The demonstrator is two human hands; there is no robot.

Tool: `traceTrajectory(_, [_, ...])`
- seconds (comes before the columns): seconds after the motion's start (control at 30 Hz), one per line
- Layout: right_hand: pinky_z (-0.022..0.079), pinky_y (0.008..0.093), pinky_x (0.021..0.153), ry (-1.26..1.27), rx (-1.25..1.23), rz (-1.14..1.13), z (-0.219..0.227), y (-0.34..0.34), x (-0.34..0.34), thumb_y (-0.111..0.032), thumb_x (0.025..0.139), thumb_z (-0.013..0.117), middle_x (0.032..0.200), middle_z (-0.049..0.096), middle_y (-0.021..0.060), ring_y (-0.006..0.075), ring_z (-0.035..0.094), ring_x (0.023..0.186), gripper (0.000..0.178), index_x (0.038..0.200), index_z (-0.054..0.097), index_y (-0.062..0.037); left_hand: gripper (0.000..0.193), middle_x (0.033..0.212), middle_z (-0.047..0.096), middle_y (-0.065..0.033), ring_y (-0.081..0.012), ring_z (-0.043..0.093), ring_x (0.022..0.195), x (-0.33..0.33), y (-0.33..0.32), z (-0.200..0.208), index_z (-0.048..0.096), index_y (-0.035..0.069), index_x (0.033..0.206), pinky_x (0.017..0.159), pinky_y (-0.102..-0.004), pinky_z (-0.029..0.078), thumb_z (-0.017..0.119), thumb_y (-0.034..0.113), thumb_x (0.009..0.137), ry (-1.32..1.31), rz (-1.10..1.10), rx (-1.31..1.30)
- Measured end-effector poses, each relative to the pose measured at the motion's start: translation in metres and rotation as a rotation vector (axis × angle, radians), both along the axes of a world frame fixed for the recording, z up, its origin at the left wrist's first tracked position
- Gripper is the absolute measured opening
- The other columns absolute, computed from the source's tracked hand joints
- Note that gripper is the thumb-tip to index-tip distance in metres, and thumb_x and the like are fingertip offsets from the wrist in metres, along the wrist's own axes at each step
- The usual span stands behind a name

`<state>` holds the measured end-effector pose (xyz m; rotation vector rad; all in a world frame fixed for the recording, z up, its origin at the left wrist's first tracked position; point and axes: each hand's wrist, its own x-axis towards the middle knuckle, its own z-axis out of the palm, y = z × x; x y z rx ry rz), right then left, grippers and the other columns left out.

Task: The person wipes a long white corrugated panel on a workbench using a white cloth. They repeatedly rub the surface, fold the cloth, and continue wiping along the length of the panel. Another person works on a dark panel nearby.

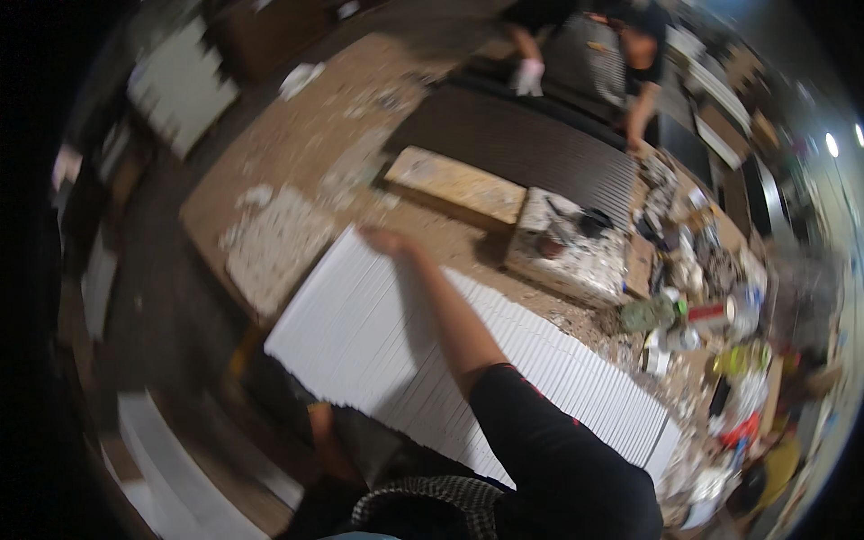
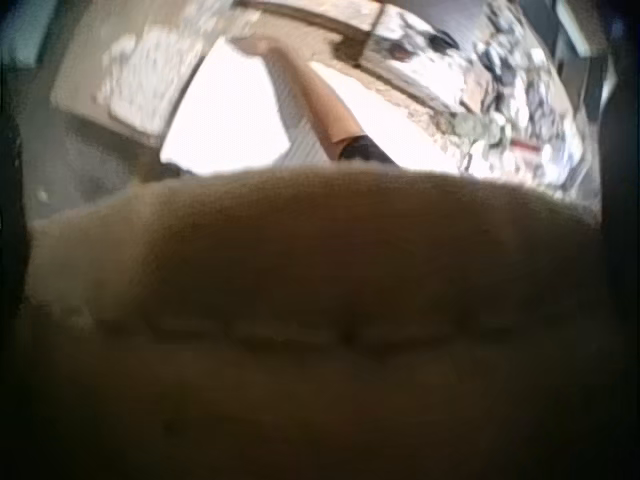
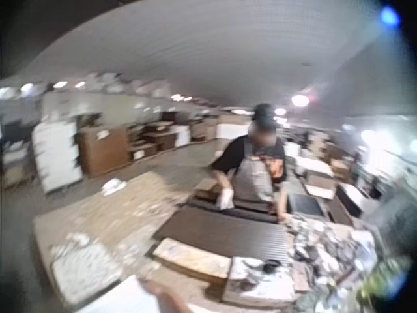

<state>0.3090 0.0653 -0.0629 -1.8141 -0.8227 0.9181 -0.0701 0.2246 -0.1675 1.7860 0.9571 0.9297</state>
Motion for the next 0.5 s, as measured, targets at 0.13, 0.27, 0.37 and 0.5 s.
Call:
traceTrajectory(0.13, [0.021, 0.0474, 0.124, 0.195, -0.218, -0.079, 0.037, -0.010, -0.015, -0.077, 0.097, 0.029, 0.165, 0.025, 0.0192, 0.0345, 0.024, 0.153, 0.094, 0.158, 0.031, -0.0047, 0.051, 0.154, 0.044, -0.0133, -0.0227, 0.042, 0.139, -0.001, -0.012, -0.014, 0.038, 0.000, 0.153, 0.119, -0.0351, 0.030, 0.037, 0.028, 0.111, -0.026, -0.017, -0.034])
traceTrajectory(0.27, [0.026, 0.0498, 0.120, 0.229, -0.367, -0.219, 0.057, 0.008, -0.011, -0.079, 0.091, 0.046, 0.156, 0.041, 0.0239, 0.0406, 0.034, 0.148, 0.092, 0.151, 0.048, -0.0086, 0.050, 0.153, 0.046, -0.0130, -0.0225, 0.043, 0.139, -0.002, 0.005, -0.035, 0.039, 0.000, 0.152, 0.119, -0.0348, 0.031, 0.037, 0.027, 0.110, -0.067, -0.040, 0.007])
traceTrajectory(0.37, [0.033, 0.0479, 0.116, 0.072, -0.309, -0.087, 0.032, 0.038, 0.017, -0.080, 0.090, 0.046, 0.149, 0.050, 0.0255, 0.0408, 0.043, 0.142, 0.092, 0.145, 0.055, -0.0057, 0.049, 0.151, 0.049, -0.0128, -0.0218, 0.045, 0.137, 0.012, 0.034, -0.037, 0.042, 0.000, 0.151, 0.118, -0.0341, 0.032, 0.039, 0.026, 0.110, -0.246, 0.007, -0.031])
traceTrajectory(0.5, [0.035, 0.0475, 0.114, -0.116, -0.406, -0.100, 0.039, 0.040, 0.026, -0.083, 0.089, 0.041, 0.147, 0.050, 0.0296, 0.0400, 0.043, 0.142, 0.101, 0.144, 0.052, 0.0006, 0.052, 0.149, 0.050, -0.0124, -0.0219, 0.048, 0.135, 0.055, 0.027, 0.031, 0.043, 0.002, 0.151, 0.114, -0.0343, 0.036, 0.045, 0.033, 0.109, -0.428, 0.026, -0.522])
